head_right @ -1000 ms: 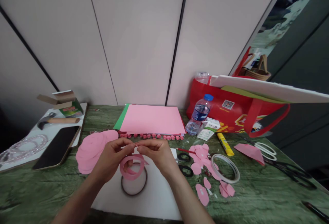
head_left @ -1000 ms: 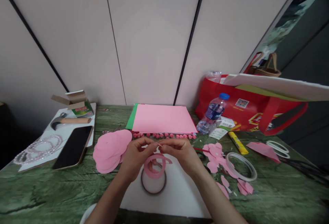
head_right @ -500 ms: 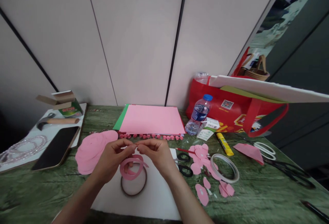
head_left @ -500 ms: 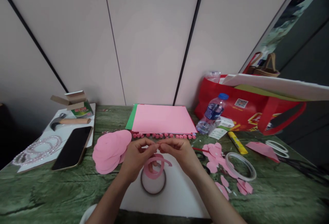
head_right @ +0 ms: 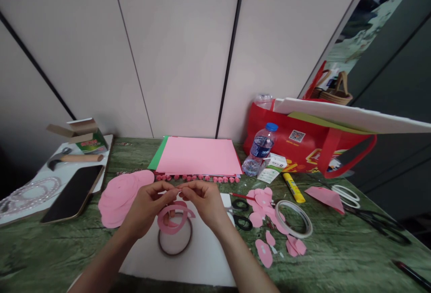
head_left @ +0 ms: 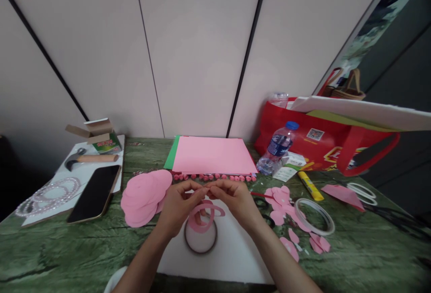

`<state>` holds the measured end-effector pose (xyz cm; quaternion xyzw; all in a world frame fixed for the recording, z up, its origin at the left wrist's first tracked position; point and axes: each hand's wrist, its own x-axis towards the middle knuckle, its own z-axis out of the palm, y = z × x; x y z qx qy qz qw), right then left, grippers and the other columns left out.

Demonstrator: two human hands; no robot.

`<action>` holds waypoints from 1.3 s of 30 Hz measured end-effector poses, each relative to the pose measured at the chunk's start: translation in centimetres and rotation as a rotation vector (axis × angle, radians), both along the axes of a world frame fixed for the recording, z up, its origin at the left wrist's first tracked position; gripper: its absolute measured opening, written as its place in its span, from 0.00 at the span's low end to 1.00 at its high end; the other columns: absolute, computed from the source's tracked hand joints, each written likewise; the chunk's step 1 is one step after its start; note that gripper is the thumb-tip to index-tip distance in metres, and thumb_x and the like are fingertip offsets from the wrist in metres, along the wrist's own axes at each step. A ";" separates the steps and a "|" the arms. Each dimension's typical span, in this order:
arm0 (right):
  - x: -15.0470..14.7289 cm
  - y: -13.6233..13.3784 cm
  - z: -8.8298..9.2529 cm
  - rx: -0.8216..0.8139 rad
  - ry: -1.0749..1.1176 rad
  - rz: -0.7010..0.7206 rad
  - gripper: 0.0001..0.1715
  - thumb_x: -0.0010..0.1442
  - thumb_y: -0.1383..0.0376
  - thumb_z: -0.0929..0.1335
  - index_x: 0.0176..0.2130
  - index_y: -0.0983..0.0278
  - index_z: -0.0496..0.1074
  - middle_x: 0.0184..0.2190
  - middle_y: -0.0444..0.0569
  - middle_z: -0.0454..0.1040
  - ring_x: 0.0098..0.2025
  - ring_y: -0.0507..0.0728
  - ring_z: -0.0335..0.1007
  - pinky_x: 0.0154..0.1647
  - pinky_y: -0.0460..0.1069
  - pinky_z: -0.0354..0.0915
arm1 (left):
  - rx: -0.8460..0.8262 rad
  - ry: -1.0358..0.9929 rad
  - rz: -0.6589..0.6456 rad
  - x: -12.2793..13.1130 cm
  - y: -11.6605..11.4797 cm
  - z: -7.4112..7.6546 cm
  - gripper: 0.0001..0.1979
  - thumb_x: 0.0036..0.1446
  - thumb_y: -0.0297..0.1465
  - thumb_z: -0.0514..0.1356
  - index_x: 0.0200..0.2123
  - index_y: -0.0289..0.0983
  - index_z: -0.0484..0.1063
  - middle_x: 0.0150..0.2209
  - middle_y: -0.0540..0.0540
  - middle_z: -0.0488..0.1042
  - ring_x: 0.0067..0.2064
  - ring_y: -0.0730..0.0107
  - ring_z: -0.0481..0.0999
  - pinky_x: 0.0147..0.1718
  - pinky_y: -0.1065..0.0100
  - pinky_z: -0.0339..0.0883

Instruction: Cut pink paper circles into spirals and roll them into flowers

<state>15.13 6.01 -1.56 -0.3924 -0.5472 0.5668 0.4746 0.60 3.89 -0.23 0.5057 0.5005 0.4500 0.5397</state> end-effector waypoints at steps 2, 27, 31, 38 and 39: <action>0.0 0.0 0.0 -0.006 0.002 -0.013 0.10 0.46 0.60 0.70 0.29 0.64 0.76 0.24 0.47 0.75 0.28 0.53 0.70 0.31 0.48 0.66 | 0.002 0.000 0.001 0.0 0.0 0.0 0.12 0.47 0.38 0.59 0.26 0.34 0.69 0.17 0.50 0.71 0.16 0.73 0.68 0.13 0.73 0.64; 0.1 0.0 -0.2 -0.124 0.213 -0.040 0.14 0.40 0.65 0.73 0.30 0.66 0.71 0.26 0.49 0.78 0.26 0.53 0.72 0.30 0.47 0.66 | -0.011 -0.003 0.014 0.0 0.0 0.0 0.11 0.47 0.38 0.58 0.26 0.34 0.69 0.15 0.51 0.70 0.15 0.74 0.67 0.13 0.73 0.64; 0.1 -0.1 0.0 -0.121 0.203 -0.046 0.15 0.39 0.65 0.74 0.30 0.66 0.71 0.26 0.49 0.78 0.26 0.53 0.72 0.29 0.47 0.66 | -0.019 -0.002 0.010 0.0 0.0 0.1 0.12 0.47 0.38 0.58 0.26 0.34 0.69 0.14 0.52 0.69 0.13 0.75 0.66 0.12 0.73 0.63; 0.0 -0.1 0.2 -0.134 0.204 -0.063 0.16 0.37 0.66 0.74 0.30 0.67 0.71 0.26 0.50 0.78 0.26 0.54 0.73 0.30 0.48 0.67 | -0.013 -0.005 0.015 0.0 -0.1 -0.1 0.11 0.47 0.37 0.59 0.26 0.34 0.68 0.15 0.51 0.69 0.14 0.74 0.67 0.13 0.72 0.64; 0.0 -0.1 0.2 -0.133 0.206 -0.066 0.16 0.37 0.66 0.74 0.29 0.67 0.71 0.25 0.50 0.78 0.26 0.54 0.73 0.30 0.48 0.67 | -0.013 -0.004 0.018 0.0 -0.1 -0.1 0.11 0.46 0.37 0.59 0.26 0.34 0.68 0.15 0.51 0.69 0.15 0.74 0.67 0.13 0.73 0.64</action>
